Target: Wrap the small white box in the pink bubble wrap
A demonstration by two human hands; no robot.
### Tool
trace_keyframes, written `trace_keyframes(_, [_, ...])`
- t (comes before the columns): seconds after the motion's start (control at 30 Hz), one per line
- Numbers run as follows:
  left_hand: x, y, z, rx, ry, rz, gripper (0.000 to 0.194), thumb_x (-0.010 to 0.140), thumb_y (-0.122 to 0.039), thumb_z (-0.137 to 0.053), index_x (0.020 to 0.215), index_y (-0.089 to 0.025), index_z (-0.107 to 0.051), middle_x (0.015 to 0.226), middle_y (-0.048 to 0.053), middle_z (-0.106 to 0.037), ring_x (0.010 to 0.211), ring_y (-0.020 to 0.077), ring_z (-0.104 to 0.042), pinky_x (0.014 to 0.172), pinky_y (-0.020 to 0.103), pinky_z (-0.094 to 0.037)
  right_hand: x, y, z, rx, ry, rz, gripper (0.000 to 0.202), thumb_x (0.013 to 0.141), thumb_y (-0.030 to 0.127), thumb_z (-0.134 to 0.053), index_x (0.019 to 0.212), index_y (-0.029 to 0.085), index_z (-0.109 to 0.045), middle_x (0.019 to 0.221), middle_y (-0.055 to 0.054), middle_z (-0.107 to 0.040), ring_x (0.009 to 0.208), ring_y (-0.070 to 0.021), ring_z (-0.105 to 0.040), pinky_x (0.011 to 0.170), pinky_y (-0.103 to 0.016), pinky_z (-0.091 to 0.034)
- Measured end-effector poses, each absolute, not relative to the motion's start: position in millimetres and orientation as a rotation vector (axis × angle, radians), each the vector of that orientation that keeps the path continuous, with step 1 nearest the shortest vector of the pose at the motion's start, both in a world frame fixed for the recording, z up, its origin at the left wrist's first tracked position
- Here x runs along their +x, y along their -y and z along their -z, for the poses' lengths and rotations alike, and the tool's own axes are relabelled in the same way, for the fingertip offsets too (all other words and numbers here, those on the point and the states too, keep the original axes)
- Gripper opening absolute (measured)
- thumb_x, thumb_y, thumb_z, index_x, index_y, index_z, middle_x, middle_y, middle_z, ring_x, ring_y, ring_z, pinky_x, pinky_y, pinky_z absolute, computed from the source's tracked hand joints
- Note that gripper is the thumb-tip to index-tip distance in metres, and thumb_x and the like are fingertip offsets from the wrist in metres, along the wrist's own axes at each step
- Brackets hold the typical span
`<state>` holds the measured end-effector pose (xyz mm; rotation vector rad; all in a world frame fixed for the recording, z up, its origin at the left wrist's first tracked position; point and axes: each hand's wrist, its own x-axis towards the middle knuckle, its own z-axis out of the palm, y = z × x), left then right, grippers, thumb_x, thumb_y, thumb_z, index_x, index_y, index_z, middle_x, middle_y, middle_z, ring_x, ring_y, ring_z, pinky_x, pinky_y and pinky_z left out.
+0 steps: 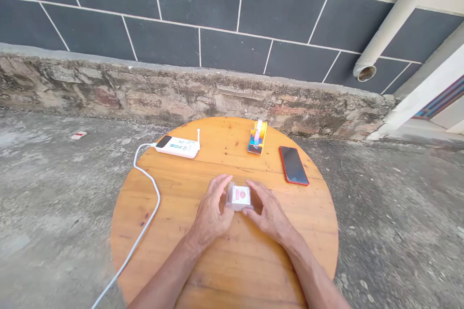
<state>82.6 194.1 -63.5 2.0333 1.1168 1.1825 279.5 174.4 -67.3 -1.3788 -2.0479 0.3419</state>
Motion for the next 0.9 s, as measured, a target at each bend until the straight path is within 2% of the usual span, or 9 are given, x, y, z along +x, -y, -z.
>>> trace_keyframes(0.17, [80.0,-195.4,65.6,2.095,-1.097,-1.061,0.076,0.065,-0.005,-0.048,0.138,-0.021,-0.036,0.138,0.009,-0.041,0.119,0.0246,-0.048,0.096,0.038,-0.047,278.6,-173.3,64.3,-1.322,2.038,-0.315,0.062,0.082,0.028,-0.062,0.139,0.024,-0.038,0.141,-0.009,-0.042,0.13,-0.0266,-0.038,0.105,-0.046,-0.034])
trace_keyframes(0.33, [81.2,-195.1,68.4,2.105,-1.135,-1.034,0.074,0.068,-0.008,-0.05,0.139,-0.021,-0.035,0.132,0.009,-0.048,0.117,0.0243,-0.05,0.099,0.04,-0.045,277.8,-173.3,60.8,-1.289,2.066,-0.194,0.038,0.085,0.029,-0.059,0.123,0.026,-0.056,0.141,-0.009,-0.04,0.122,-0.0281,-0.046,0.099,-0.046,-0.038])
trace_keyframes(0.43, [82.5,-195.7,68.9,2.109,-1.149,-1.028,0.071,0.069,-0.008,-0.05,0.137,-0.021,-0.036,0.13,0.008,-0.05,0.115,0.0238,-0.051,0.099,0.04,-0.045,277.2,-174.4,61.1,-1.28,2.095,-0.136,0.03,0.087,0.026,-0.057,0.116,0.028,-0.062,0.138,-0.008,-0.043,0.119,-0.0281,-0.048,0.097,-0.047,-0.039])
trace_keyframes(0.53, [82.3,-196.2,68.4,2.103,-1.158,-1.028,0.072,0.069,-0.009,-0.05,0.138,-0.022,-0.035,0.132,0.009,-0.047,0.116,0.024,-0.05,0.096,0.039,-0.047,277.1,-174.4,61.6,-1.278,2.084,-0.171,0.04,0.084,0.028,-0.06,0.124,0.026,-0.056,0.138,-0.01,-0.043,0.121,-0.0291,-0.046,0.099,-0.048,-0.037])
trace_keyframes(0.67, [79.5,-196.3,68.2,2.111,-1.201,-1.025,0.074,0.07,-0.011,-0.053,0.14,-0.02,-0.033,0.132,0.01,-0.048,0.118,0.0256,-0.049,0.098,0.042,-0.045,278.6,-172.6,62.2,-1.362,2.002,-0.332,0.077,0.078,0.033,-0.068,0.144,0.023,-0.029,0.138,-0.012,-0.045,0.126,-0.0301,-0.041,0.103,-0.049,-0.034])
trace_keyframes(0.73, [78.7,-196.1,68.7,2.129,-1.205,-1.008,0.074,0.07,-0.011,-0.054,0.14,-0.019,-0.034,0.128,0.01,-0.052,0.117,0.0258,-0.049,0.098,0.043,-0.044,279.2,-171.8,62.4,-1.415,1.98,-0.405,0.079,0.078,0.03,-0.067,0.145,0.024,-0.026,0.134,-0.011,-0.05,0.124,-0.0292,-0.044,0.103,-0.049,-0.034])
trace_keyframes(0.9, [81.4,-195.6,68.7,2.117,-1.199,-1.04,0.072,0.071,-0.01,-0.054,0.139,-0.02,-0.035,0.125,0.009,-0.054,0.115,0.0241,-0.05,0.098,0.042,-0.044,277.9,-171.9,60.7,-1.437,1.951,-0.49,0.069,0.079,0.025,-0.064,0.142,0.023,-0.034,0.13,-0.009,-0.054,0.119,-0.0277,-0.049,0.101,-0.048,-0.036])
